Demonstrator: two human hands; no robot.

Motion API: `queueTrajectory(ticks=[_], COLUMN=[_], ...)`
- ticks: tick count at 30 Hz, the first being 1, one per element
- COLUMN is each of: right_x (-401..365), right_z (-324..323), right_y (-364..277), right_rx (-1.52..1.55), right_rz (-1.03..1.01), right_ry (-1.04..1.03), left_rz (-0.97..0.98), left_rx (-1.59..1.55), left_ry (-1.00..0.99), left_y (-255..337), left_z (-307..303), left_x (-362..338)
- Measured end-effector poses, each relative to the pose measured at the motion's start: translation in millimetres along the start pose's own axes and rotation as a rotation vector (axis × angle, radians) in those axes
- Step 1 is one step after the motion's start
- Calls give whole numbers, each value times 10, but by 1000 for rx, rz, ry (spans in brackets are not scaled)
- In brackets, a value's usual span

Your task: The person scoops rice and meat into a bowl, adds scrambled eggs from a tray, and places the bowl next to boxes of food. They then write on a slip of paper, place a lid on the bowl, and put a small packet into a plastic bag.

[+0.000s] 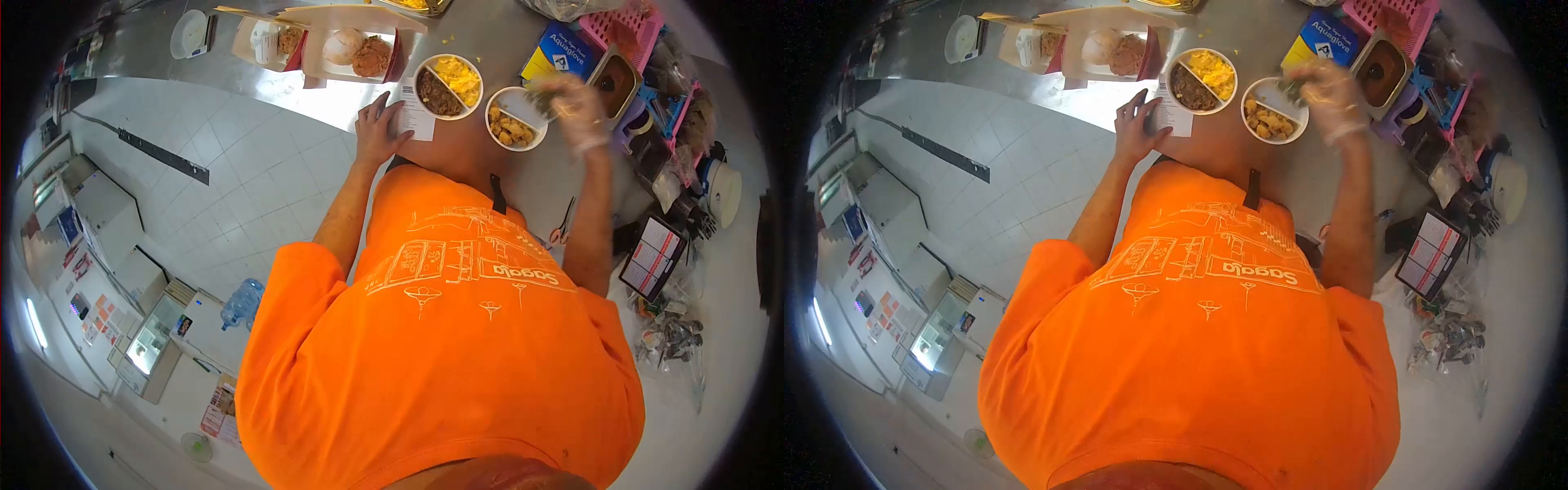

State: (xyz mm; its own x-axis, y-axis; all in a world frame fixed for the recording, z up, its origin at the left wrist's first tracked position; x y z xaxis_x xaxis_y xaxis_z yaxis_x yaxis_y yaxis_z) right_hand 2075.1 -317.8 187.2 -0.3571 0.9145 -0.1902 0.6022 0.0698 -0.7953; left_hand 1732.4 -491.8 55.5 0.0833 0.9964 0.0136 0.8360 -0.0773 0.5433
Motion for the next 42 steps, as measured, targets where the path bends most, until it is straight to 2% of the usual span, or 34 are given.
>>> queueTrajectory(ticks=[2,5,8,11,14,16,17,19,22,23,25,26,27,29,31,32,33,36,37,40,42], right_x=[-230,-281,-306,-322,-304,-247,-223,-356,-627,-721,-801,-730,-617,-561,-233,-109,-24,287,480,610,716], right_z=[435,802,914,999,1002,795,676,417,-400,-762,-1483,-1812,-2229,-2771,-3118,-3162,-3178,-2987,-2955,-2837,-2825], right_y=[279,498,447,391,441,-48,-308,-236,-187,-187,207,579,987,1347,2458,2523,2564,2653,2893,2737,2777], right_rx=[-107,-171,-255,-593,-850,-839,-640,-580,42,93,452,323,53,61,-66,-130,-600,-718,-923,-1151,-1123], right_rz=[213,204,346,189,203,320,547,395,625,529,646,600,737,791,734,703,516,387,307,515,454], right_ry=[-2,252,281,378,235,-63,-150,-210,-276,-177,38,265,495,657,514,444,374,160,71,-38,-120], left_rz=[14,26,52,97,110,133,141,184,186,206,141,93,45,-56,-155,-177,-200,-274,-280,-296,-313], left_rx=[-2,3,-15,2,-43,-45,-46,-56,-23,-16,40,59,74,93,100,81,64,55,52,32,22], left_ry=[0,-7,-12,-13,-41,-46,-53,-32,-36,-19,7,19,42,98,169,184,201,198,213,208,192], left_y=[-2,-25,-39,-60,-72,-103,-140,-174,-95,-33,93,109,180,273,305,363,408,573,592,644,652], left_z=[-6,-13,-31,-47,-70,-116,-118,-31,-23,-31,1,61,105,199,358,413,461,519,541,534,515], left_x=[-11,-20,-21,-15,-10,-24,-36,-13,12,23,3,-25,-36,-95,-163,-172,-184,-200,-201,-199,-186])
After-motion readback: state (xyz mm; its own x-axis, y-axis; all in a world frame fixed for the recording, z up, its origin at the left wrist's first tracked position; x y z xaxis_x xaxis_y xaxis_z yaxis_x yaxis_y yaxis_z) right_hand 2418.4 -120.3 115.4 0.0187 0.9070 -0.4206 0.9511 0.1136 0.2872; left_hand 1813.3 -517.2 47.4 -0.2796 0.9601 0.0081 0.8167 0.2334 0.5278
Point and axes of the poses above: each hand's wrist, its own x-axis towards the middle knuckle, its own z-axis out of the palm, y = z × x, the point moved 1 cm from there along x, towards the middle knuckle, and after that the axes turned 10 degrees about z, right-handed, at the moved point
